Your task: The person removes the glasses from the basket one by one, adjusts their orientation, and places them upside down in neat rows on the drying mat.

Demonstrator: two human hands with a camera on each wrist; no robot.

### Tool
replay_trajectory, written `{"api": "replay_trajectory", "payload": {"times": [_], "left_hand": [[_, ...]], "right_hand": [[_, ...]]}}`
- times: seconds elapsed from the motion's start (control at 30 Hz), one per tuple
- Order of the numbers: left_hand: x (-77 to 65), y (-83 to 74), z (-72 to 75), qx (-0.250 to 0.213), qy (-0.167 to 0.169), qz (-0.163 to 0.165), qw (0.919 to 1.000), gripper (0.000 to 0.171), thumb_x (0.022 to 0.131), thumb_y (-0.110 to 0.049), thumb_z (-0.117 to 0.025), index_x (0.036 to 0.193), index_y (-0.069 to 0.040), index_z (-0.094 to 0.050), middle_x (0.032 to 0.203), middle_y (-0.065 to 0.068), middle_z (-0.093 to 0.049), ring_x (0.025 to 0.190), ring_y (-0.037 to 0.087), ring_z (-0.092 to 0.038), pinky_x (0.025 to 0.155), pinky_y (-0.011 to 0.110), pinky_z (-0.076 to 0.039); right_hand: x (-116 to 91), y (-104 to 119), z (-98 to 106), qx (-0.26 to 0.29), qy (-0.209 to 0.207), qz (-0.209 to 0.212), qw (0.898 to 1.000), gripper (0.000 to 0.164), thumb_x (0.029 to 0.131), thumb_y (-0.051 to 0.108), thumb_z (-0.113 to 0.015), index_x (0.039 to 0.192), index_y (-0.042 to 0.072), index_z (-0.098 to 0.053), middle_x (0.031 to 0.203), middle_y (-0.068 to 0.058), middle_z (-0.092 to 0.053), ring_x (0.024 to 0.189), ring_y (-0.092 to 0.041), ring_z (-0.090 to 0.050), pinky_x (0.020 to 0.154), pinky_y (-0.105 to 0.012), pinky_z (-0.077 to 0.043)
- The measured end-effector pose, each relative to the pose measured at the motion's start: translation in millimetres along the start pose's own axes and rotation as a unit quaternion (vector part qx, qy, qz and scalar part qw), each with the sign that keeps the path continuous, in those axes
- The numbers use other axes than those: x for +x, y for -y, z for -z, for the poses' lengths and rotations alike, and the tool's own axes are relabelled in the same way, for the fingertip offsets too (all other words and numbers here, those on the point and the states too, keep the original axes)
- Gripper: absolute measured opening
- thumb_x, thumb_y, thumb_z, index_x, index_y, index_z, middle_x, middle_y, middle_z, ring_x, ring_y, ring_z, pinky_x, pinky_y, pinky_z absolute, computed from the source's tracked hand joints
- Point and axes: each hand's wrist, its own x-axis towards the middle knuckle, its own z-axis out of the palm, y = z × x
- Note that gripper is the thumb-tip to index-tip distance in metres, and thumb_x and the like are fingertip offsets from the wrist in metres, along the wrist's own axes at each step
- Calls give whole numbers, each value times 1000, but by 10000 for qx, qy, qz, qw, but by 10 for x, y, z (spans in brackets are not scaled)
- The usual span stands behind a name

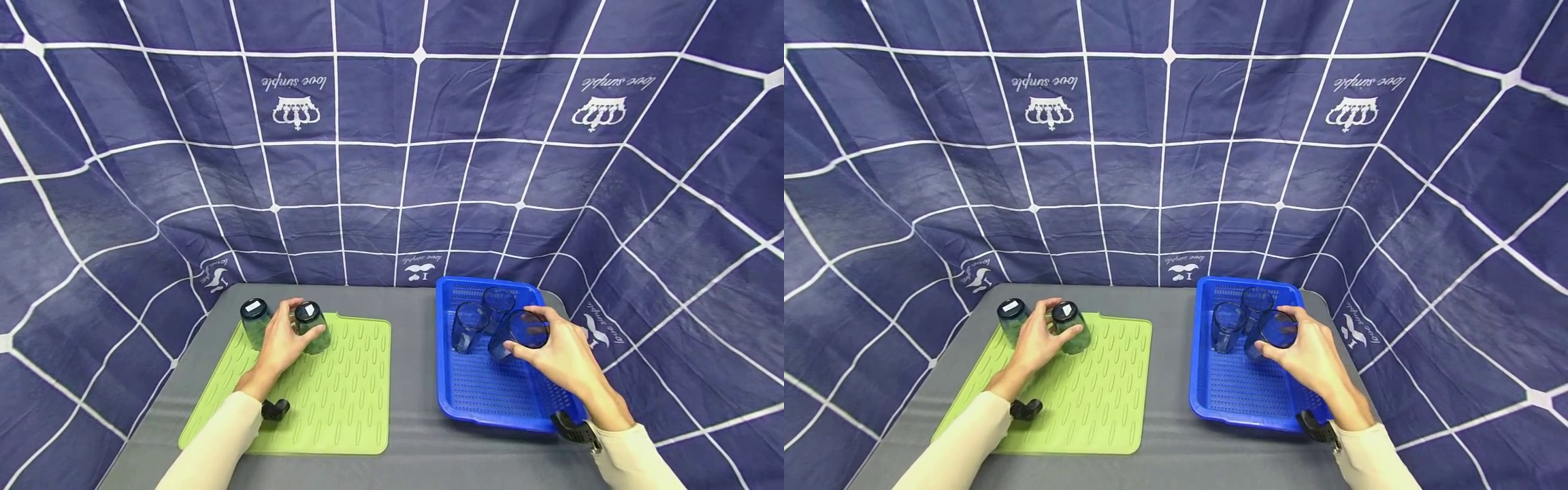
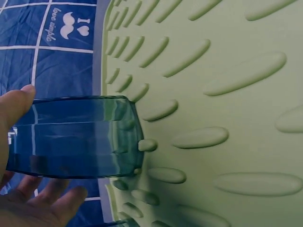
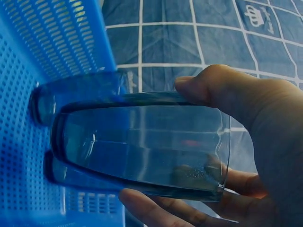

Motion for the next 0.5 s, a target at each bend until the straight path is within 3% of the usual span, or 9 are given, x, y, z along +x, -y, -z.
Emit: {"api": "replay_trajectory", "payload": {"times": [0.17,0.3,0.5], "left_hand": [[1,-60,68,127,252,35,9996,91,96,-25,-98,167,2,-47,160,32,-61,153,52,-58,129,70,-48],[8,-136,100,173,347,75,9992,93,99,-30,-97,170,0,-46,164,31,-57,156,50,-55,134,68,-45],[18,-266,126,233,46,-100,9997,91,96,-32,-98,169,-5,-50,164,29,-55,155,53,-55,132,69,-47]], "right_hand": [[12,79,-85,152,-46,76,9998,79,85,39,-106,147,4,-71,126,-15,-89,108,-36,-89,92,-52,-68],[-1,128,-121,263,-165,177,9994,77,83,36,-107,145,4,-72,124,-15,-89,104,-36,-90,83,-37,-68],[-19,222,-135,521,-228,199,9982,77,84,33,-107,147,5,-72,125,-16,-89,103,-38,-90,79,-21,-64]]}}
